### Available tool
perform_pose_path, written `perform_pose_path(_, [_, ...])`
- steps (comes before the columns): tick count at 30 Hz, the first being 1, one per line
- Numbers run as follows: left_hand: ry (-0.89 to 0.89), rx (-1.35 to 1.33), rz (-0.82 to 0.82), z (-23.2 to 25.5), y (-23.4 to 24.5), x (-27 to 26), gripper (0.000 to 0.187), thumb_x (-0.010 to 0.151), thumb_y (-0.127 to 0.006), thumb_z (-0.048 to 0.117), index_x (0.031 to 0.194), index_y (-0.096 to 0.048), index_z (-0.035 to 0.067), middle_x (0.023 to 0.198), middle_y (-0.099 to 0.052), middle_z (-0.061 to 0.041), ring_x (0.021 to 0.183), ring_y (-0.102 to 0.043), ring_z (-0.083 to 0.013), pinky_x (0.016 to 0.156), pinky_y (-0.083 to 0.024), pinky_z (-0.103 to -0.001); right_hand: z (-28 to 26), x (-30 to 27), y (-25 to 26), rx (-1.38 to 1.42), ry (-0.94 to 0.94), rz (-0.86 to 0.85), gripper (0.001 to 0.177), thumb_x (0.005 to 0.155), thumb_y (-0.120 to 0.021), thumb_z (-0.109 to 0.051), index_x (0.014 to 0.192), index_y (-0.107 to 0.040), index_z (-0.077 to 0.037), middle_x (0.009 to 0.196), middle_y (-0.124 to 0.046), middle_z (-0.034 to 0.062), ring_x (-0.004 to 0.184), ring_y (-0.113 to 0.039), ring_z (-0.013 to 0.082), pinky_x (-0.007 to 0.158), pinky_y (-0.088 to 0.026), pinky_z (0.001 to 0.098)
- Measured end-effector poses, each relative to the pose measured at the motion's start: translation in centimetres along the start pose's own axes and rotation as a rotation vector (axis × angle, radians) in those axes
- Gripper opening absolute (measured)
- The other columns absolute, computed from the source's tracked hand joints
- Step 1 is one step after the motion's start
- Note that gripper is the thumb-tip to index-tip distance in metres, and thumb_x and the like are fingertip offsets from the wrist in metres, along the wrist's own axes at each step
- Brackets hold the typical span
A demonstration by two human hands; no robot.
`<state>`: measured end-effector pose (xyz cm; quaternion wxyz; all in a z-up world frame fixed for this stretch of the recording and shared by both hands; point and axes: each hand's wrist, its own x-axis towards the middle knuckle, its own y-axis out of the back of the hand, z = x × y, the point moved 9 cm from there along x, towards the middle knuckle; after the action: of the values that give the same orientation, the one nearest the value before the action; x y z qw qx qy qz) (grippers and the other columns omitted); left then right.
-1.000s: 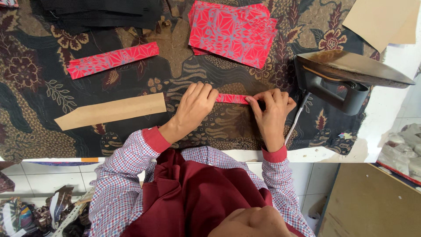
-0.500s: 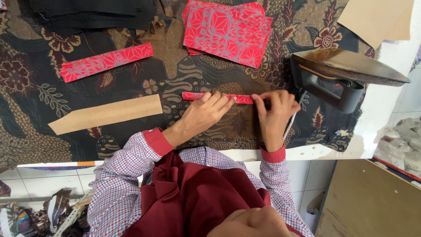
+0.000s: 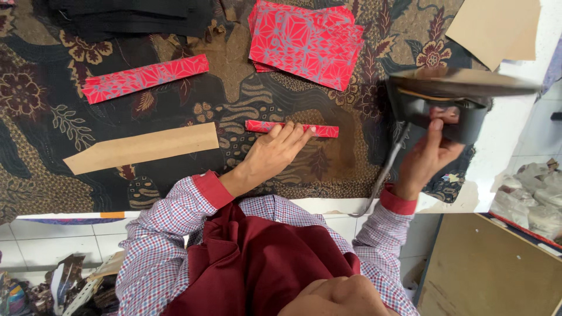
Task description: The person irons small rectangular pieces of red patterned fabric on a patterned table. They repeatedly place a cardboard template over the fabric, fold the edges, and press with an iron, then remove the template and stack the finished pieces.
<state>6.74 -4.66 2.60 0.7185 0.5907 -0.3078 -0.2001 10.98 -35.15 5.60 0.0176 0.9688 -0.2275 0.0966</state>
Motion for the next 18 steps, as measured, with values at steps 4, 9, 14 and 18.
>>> perform_pose_path(4, [0.027,-0.018,0.012,-0.2,0.0,0.0,0.057,0.093,-0.056,0.02,0.148,-0.054,0.005,0.128,-0.063,-0.007,0.12,-0.058,-0.0209,0.107,-0.039,-0.032,-4.1,0.5,-0.4,-0.404,0.036,-0.099,0.033,0.107,-0.081,-0.021,0.117,-0.056,-0.002,0.103,-0.06,0.0062,0.088,-0.058,0.0134,0.076,-0.047,0.0292])
perform_pose_path(9, [0.037,-0.055,0.012,-0.3,-0.6,-0.1,0.056,0.092,-0.057,0.021,0.146,-0.055,0.006,0.128,-0.062,-0.007,0.12,-0.057,-0.0216,0.106,-0.038,-0.033,-7.5,-2.2,-5.1,-1.297,0.259,-0.561,0.057,0.079,-0.096,-0.046,0.085,-0.059,-0.003,0.073,-0.058,0.0126,0.065,-0.056,0.0263,0.064,-0.046,0.0367])
perform_pose_path(14, [0.057,-0.089,0.021,-0.5,-0.7,-0.1,0.053,0.094,-0.056,0.021,0.145,-0.056,0.007,0.123,-0.062,-0.005,0.118,-0.057,-0.0203,0.106,-0.038,-0.035,-6.3,-4.4,-9.1,-1.42,0.364,-0.833,0.047,0.076,-0.09,-0.048,0.084,-0.065,-0.009,0.073,-0.067,0.0088,0.064,-0.066,0.026,0.061,-0.049,0.0388])
perform_pose_path(18, [0.068,-0.224,0.025,-1.5,-0.1,0.1,0.05,0.093,-0.058,0.019,0.141,-0.059,0.006,0.12,-0.062,-0.005,0.116,-0.057,-0.0198,0.104,-0.039,-0.036,-5.0,-5.3,-11.1,-1.378,0.343,-0.917,0.04,0.077,-0.088,-0.045,0.085,-0.068,-0.011,0.07,-0.068,0.006,0.064,-0.067,0.0256,0.059,-0.049,0.04])
